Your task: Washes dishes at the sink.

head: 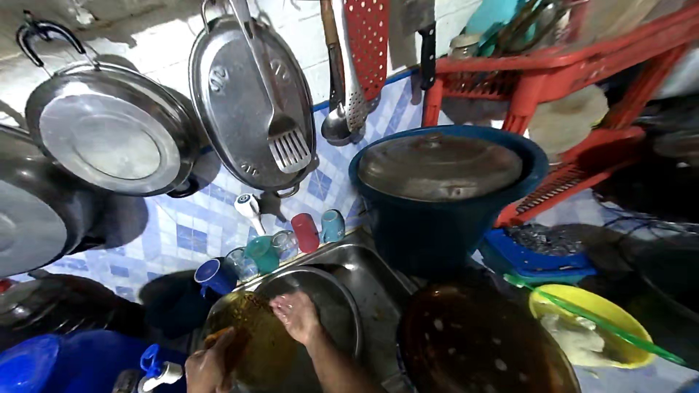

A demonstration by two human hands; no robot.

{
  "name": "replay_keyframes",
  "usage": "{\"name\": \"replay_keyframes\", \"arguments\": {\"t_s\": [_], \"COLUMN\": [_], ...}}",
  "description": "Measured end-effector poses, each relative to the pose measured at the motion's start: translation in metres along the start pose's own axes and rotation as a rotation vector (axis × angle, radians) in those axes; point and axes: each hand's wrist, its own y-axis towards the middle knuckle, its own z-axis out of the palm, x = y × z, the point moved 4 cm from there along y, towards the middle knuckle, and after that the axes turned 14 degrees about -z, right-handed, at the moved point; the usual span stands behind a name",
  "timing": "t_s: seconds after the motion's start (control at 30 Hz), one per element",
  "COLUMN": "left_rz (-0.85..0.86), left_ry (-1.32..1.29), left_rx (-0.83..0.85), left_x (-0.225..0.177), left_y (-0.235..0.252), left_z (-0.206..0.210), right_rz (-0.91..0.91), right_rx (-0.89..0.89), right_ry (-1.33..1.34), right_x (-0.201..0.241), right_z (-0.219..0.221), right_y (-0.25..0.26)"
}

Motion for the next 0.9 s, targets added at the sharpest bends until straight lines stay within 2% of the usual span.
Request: {"name": "replay_keyframes", "arguments": {"t_s": [0.03, 0.1, 0.17, 0.23, 0.27, 0.33, 0.4, 0.43, 0.5, 0.57, 0.63, 0.73, 0.83, 0.87, 0.9], "left_rz": [-0.026, -0.038, 0.033, 0.143, 0.206, 0.359, 0.464, 0.482, 0.445, 0.320, 0.238, 0.174, 0.201, 0.215, 0.228], "left_ry": [0.003, 0.008, 0.027, 0.052, 0.070, 0.118, 0.104, 0.077, 0.028, 0.006, 0.053, 0.137, 0.041, -0.025, -0.070], "left_rx": [0.017, 0.059, 0.129, 0.200, 0.231, 0.257, 0.275, 0.301, 0.361, 0.450, 0.475, 0.527, 0.564, 0.544, 0.513], "left_x": [0.001, -0.001, -0.009, -0.019, -0.024, -0.032, -0.032, -0.029, -0.019, -0.008, -0.008, -0.024, -0.034, -0.031, -0.027], "left_y": [0.001, 0.001, -0.006, -0.021, -0.031, -0.048, -0.061, -0.064, -0.069, -0.069, -0.070, -0.076, -0.078, -0.079, -0.082], "left_z": [0.002, 0.007, 0.016, 0.021, 0.021, 0.020, 0.016, 0.013, 0.008, 0.005, 0.005, 0.008, 0.015, 0.017, 0.018], "right_rz": [0.002, -0.140, -0.427, -0.685, -0.679, -0.393, -0.081, -0.007, 0.007, -0.065, -0.184, -0.474, -0.743, -0.829, -0.896], "right_rx": [0.085, 0.371, 0.684, 0.799, 0.758, 0.542, 0.237, 0.096, -0.049, -0.023, 0.165, 0.673, 1.248, 1.398, 1.474], "right_ry": [-0.073, -0.418, -0.806, -1.063, -1.152, -1.188, -0.960, -0.851, -0.738, -0.823, -1.066, -1.511, -1.792, -1.813, -1.766], "right_x": [0.001, 0.000, 0.000, 0.012, 0.023, 0.047, 0.063, 0.065, 0.073, 0.092, 0.110, 0.126, 0.094, 0.080, 0.072], "right_z": [0.034, 0.087, 0.118, 0.130, 0.130, 0.113, 0.078, 0.061, 0.045, 0.055, 0.086, 0.159, 0.200, 0.201, 0.198], "right_y": [-0.008, -0.033, -0.048, -0.038, -0.025, 0.002, 0.011, 0.012, 0.009, 0.005, 0.003, -0.030, -0.091, -0.102, -0.103]}}
